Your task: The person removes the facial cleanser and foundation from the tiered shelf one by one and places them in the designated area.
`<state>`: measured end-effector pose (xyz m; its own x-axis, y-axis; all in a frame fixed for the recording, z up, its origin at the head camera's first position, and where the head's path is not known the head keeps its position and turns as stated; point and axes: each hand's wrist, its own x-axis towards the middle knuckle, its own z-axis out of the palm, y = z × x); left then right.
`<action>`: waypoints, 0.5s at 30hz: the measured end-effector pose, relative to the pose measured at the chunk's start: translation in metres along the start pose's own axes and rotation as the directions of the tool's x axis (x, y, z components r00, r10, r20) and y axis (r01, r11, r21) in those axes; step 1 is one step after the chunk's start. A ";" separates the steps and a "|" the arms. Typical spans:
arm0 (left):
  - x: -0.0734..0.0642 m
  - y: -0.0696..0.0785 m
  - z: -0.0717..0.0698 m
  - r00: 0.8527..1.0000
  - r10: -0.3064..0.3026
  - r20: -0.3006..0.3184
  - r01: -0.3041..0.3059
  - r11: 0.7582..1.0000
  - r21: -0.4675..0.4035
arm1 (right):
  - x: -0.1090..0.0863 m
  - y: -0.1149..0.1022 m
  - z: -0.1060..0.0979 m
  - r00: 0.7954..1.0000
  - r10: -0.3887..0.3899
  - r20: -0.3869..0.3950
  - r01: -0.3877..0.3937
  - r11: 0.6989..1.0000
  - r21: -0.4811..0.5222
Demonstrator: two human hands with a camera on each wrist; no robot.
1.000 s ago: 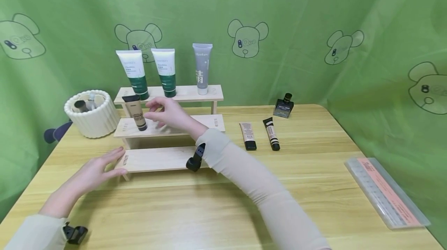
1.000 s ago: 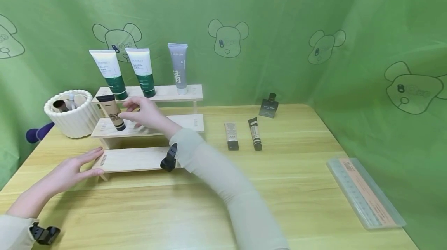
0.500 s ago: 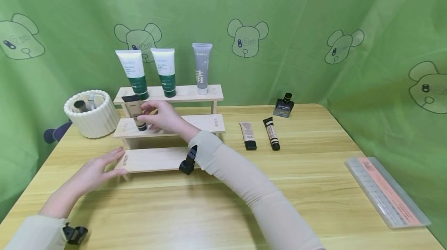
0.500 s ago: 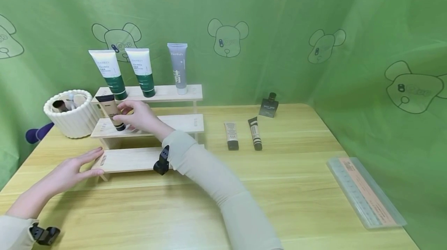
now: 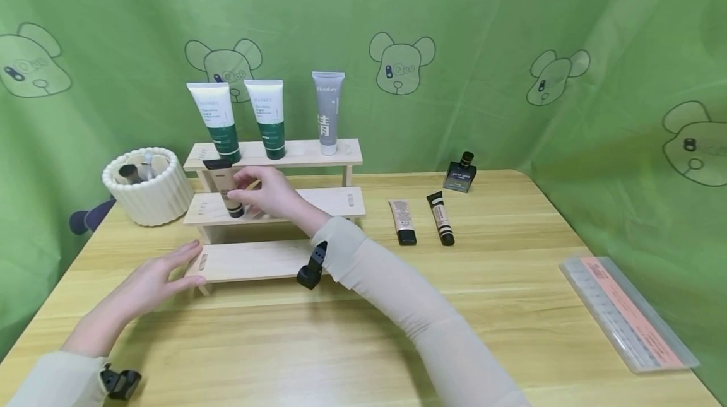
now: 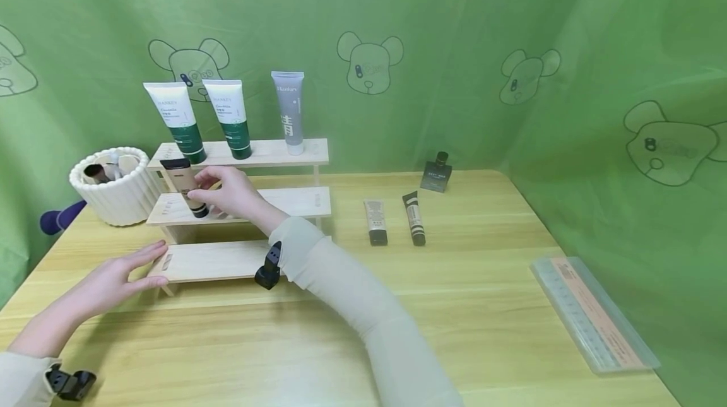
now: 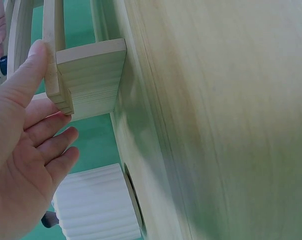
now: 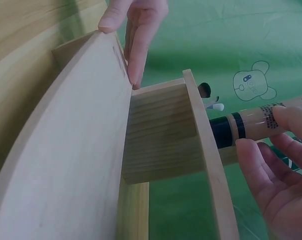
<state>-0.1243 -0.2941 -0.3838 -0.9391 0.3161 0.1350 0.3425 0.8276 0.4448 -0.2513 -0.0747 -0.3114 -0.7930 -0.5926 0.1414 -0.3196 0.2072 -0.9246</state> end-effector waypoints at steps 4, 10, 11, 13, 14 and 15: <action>-0.001 0.001 -0.001 1.000 -0.001 0.000 0.001 1.000 -0.001 | -0.008 0.001 -0.006 1.000 0.005 0.005 -0.005 1.000 0.001; -0.002 0.001 -0.002 1.000 -0.004 -0.001 0.004 1.000 -0.004 | -0.021 0.003 -0.020 1.000 -0.009 0.022 0.009 1.000 0.015; -0.002 0.001 -0.001 1.000 -0.004 -0.001 0.004 1.000 -0.004 | -0.024 0.003 -0.023 1.000 -0.010 0.024 0.009 1.000 0.015; -0.002 0.001 -0.001 1.000 -0.001 -0.003 0.001 1.000 -0.002 | -0.030 0.004 -0.030 1.000 -0.004 0.026 0.004 1.000 0.014; -0.002 0.001 -0.001 1.000 0.001 -0.006 -0.001 1.000 -0.001 | -0.033 0.003 -0.034 1.000 0.001 0.026 -0.001 1.000 0.012; -0.002 0.001 -0.001 1.000 0.004 -0.008 -0.003 1.000 0.000 | -0.036 0.003 -0.037 1.000 0.005 0.027 -0.005 1.000 0.009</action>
<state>-0.1222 -0.2943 -0.3832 -0.9381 0.3154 0.1434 0.3458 0.8266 0.4440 -0.2434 -0.0237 -0.3064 -0.7803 -0.6124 0.1270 -0.3107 0.2033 -0.9285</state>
